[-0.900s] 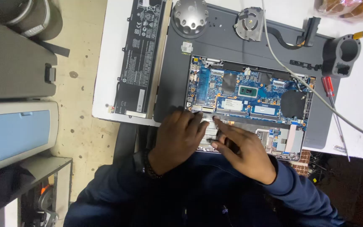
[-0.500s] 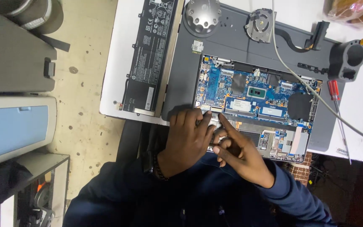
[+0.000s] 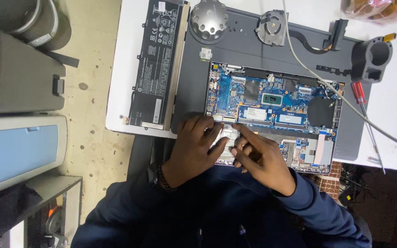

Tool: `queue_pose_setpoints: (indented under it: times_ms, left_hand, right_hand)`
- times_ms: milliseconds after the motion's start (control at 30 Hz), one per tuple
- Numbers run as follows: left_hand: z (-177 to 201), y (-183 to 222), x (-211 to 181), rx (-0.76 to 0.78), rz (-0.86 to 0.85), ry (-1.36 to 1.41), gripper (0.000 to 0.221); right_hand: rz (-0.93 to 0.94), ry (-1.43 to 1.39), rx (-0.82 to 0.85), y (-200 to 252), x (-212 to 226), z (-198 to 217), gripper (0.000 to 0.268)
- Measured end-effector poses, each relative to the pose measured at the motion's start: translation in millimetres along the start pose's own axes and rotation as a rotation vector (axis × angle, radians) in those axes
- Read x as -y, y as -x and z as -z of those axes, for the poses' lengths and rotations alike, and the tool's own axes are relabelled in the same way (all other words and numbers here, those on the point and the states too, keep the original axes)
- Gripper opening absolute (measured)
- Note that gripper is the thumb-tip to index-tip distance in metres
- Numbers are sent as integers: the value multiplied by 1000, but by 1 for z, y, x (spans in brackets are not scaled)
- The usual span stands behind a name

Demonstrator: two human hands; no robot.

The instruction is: Repairing a laptop by manipulating internal components like the motherboard and connectors.

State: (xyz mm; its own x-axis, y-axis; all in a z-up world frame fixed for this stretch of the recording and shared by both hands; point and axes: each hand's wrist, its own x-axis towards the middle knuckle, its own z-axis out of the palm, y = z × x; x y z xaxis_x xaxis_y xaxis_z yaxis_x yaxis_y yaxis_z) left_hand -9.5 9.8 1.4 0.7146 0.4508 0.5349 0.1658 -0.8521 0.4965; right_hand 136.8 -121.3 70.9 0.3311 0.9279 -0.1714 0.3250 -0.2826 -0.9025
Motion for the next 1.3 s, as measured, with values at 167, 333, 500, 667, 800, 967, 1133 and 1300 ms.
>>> queue_pose_setpoints:
  times_ms: [167,333,500,667,800,967,1133,1300]
  left_hand:
    - [8,-4,1,65,-52,-61,29]
    - [2,-2,6,16,-126,-156,28]
    - [4,-3,7,63,-226,-240,29]
    - [18,-18,5,93,-363,-307,21]
    - [6,-14,13,36,-339,-251,17]
    - [5,-16,0,28,-224,-186,28]
    - [10,-15,2,137,-214,-163,36]
    - [8,-13,-3,146,-261,-218,28]
  right_hand:
    - [147,173,-20,-1,-5,0,40]
    - [163,163,-101,4,-9,2,40]
    - [89,100,-49,4,4,-4,54]
    - [148,313,-94,7,-2,-14,58]
    - [257,632,-144,6,-13,-16,47]
    - [348,982,-226,11,-14,-22,47]
    - [420,1177,-302,11,-16,-22,47]
    - [445,1081,-322,8,-18,-14,41]
